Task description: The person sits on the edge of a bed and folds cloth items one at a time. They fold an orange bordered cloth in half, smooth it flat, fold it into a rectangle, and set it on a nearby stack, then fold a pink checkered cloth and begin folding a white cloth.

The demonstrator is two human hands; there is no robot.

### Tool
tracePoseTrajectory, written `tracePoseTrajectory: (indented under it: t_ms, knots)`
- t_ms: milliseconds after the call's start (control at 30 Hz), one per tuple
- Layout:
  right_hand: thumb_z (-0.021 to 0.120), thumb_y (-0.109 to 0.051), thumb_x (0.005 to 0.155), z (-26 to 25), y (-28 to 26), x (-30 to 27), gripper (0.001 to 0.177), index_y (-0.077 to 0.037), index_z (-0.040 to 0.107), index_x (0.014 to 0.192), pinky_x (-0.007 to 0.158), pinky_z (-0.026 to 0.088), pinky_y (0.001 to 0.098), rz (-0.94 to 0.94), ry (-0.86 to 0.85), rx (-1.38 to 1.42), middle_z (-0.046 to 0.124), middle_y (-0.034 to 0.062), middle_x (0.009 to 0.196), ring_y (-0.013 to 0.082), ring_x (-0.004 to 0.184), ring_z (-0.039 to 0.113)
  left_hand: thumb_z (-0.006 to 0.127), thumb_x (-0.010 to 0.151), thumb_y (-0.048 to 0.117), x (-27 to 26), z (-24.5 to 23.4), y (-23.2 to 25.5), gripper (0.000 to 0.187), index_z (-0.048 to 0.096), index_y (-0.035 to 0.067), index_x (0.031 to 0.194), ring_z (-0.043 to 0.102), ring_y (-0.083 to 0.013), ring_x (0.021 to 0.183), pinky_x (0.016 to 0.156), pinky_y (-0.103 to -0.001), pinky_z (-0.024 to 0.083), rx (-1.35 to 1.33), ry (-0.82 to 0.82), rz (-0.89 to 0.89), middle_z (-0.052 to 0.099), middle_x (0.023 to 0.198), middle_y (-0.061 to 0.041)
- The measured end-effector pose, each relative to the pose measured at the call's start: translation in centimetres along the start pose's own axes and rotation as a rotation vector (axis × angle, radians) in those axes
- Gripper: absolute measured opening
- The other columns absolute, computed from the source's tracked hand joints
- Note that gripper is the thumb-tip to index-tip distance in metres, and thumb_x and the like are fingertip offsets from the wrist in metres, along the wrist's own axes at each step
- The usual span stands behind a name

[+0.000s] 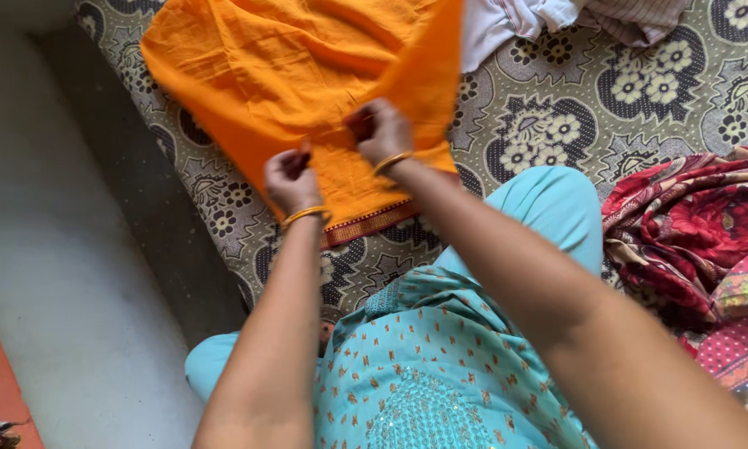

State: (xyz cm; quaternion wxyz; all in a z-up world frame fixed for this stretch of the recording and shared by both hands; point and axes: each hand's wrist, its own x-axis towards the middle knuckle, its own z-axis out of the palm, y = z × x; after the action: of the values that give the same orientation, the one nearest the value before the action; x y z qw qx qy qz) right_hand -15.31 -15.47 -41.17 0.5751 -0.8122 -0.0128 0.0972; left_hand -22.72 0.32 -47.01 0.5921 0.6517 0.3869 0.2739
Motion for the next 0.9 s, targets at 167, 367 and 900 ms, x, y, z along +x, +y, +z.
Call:
tracePoseTrajectory:
  t_ms: [167,367,900]
  knots:
    - [0.078,0.0,0.072,3.4,-0.4,-3.6,0.032,-0.007,0.072,0.102,0.087,0.059,0.0337,-0.018,0.09,-0.14,0.077,0.0106,0.101,0.0214,0.095,0.073,0.07,0.086,-0.003,-2.0,1.9,-1.8,0.012,0.07,0.002,0.098,0.072,-0.01,0.083,0.081,-0.025,0.058,-0.076,-0.173,0.173,0.077,0.092,-0.005]
    - [0.084,-0.008,0.072,2.9,1.7,-2.5,0.032,-0.005,0.069,0.1,0.084,0.06,0.0288,0.027,0.075,0.053,0.079,0.0069,0.096,0.0142,0.09,0.077,0.076,0.086,0.003,-2.8,0.5,-1.6,0.009,0.072,0.0,0.093,0.069,-0.008,0.076,0.076,-0.024,0.057,0.014,-0.226,0.133,0.076,0.086,-0.003]
    - [0.077,-0.013,0.084,3.8,0.1,-4.4,0.019,-0.002,0.075,0.1,0.082,0.061,0.0271,0.036,0.03,0.272,0.08,0.0074,0.095,0.0124,0.085,0.077,0.075,0.082,0.003,-5.3,-0.3,3.8,0.013,0.075,0.0,0.094,0.074,-0.0175,0.085,0.082,-0.03,0.058,0.186,-0.165,0.398,0.075,0.093,-0.008]
